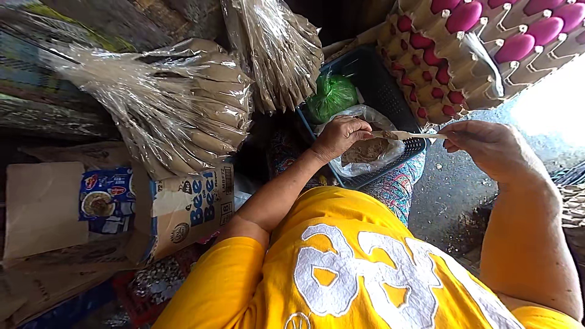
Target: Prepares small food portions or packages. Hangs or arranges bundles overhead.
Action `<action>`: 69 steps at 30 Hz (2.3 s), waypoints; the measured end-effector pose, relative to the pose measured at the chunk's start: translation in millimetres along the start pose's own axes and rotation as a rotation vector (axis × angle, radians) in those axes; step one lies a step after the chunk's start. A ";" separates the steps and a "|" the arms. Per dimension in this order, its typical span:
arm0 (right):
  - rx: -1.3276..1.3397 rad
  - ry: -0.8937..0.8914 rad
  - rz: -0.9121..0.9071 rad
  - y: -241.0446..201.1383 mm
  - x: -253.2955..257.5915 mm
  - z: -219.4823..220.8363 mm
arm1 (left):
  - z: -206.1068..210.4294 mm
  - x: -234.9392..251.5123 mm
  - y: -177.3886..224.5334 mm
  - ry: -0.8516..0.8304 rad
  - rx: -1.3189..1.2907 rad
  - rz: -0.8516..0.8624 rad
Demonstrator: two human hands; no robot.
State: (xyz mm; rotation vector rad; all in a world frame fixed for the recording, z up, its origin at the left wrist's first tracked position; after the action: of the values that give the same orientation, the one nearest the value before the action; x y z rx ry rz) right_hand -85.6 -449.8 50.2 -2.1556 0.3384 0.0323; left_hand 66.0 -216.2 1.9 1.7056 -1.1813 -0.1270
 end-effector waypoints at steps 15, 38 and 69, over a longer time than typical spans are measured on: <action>-0.267 -0.047 0.014 -32.2 14.0 16.3 | 7.4 -3.9 -6.4 -0.050 0.037 -0.007; -0.810 0.082 -0.573 -159.8 0.0 58.2 | -24.4 -10.3 -1.7 0.049 -0.292 -0.198; -0.286 -0.008 -0.176 -29.9 8.7 107.0 | -91.4 13.5 12.5 0.393 -0.545 -0.199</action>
State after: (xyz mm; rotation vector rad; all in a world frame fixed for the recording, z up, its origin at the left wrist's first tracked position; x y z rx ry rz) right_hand -58.5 -348.8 11.6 -2.4606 0.1438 -0.0121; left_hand 117.2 -165.5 61.1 1.2803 -0.6101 -0.2041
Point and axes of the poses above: each hand's wrist, its own x-axis towards the middle knuckle, its own z-axis out of the palm, y = z × x, the point moved 6 cm from there along x, towards the middle knuckle, and after that the axes turned 2 degrees about -z, right-handed, at the moved point
